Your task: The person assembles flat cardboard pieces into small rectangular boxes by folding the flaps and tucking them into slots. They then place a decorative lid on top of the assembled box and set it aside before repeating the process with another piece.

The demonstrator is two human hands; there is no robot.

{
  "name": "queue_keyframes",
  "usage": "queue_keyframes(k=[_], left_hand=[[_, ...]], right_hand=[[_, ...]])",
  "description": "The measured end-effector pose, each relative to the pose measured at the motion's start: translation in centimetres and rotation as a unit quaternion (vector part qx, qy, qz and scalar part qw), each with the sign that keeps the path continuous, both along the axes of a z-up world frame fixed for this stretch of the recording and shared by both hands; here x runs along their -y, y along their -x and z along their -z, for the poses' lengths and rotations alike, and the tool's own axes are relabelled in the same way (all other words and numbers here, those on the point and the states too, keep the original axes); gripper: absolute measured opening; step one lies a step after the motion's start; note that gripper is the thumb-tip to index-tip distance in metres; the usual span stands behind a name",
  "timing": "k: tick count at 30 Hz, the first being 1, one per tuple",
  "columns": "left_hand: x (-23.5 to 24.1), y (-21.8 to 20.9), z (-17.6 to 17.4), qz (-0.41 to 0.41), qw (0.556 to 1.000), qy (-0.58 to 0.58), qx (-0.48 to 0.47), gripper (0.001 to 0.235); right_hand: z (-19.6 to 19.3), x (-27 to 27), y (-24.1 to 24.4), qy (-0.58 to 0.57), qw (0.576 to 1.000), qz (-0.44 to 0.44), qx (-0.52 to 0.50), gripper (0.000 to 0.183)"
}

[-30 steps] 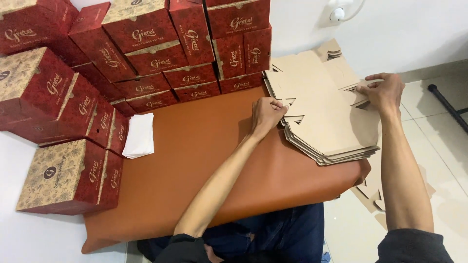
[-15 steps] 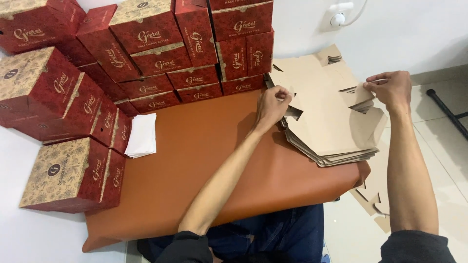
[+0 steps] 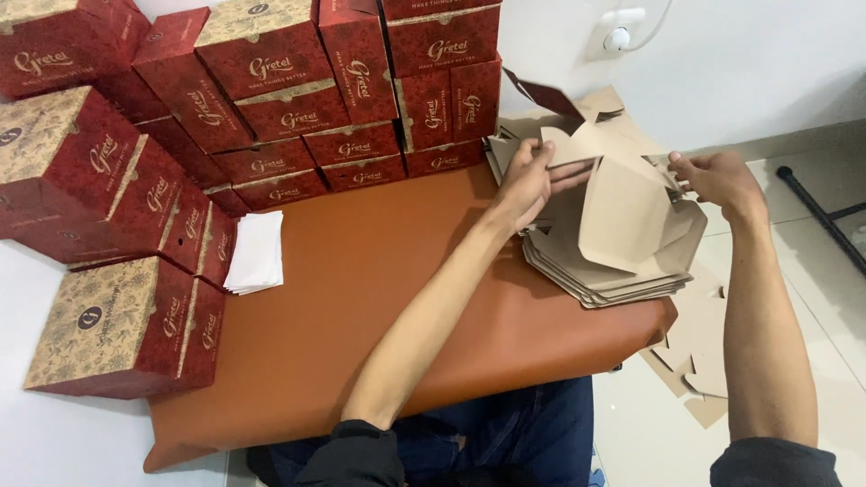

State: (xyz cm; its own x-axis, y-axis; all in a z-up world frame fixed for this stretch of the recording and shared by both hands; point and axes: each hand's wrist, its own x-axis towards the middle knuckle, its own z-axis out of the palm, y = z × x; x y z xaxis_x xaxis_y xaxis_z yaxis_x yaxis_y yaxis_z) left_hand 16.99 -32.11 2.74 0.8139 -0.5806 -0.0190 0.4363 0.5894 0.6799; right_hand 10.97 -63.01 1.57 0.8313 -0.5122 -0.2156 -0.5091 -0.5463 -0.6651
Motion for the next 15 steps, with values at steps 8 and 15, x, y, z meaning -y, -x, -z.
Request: queue_keyframes(k=[8,15], left_hand=[[2.5,-0.9,1.4,0.059,0.983,0.174,-0.022,0.012],[1.3,2.9,-1.2,0.151,0.972,0.179,-0.019,0.005]], right_hand=[[-2.8,-1.2,2.5,-0.009,1.0,0.011,0.018,0.069],[-2.3,1.0,5.2,-0.19,0.976,0.039,0.103,0.051]])
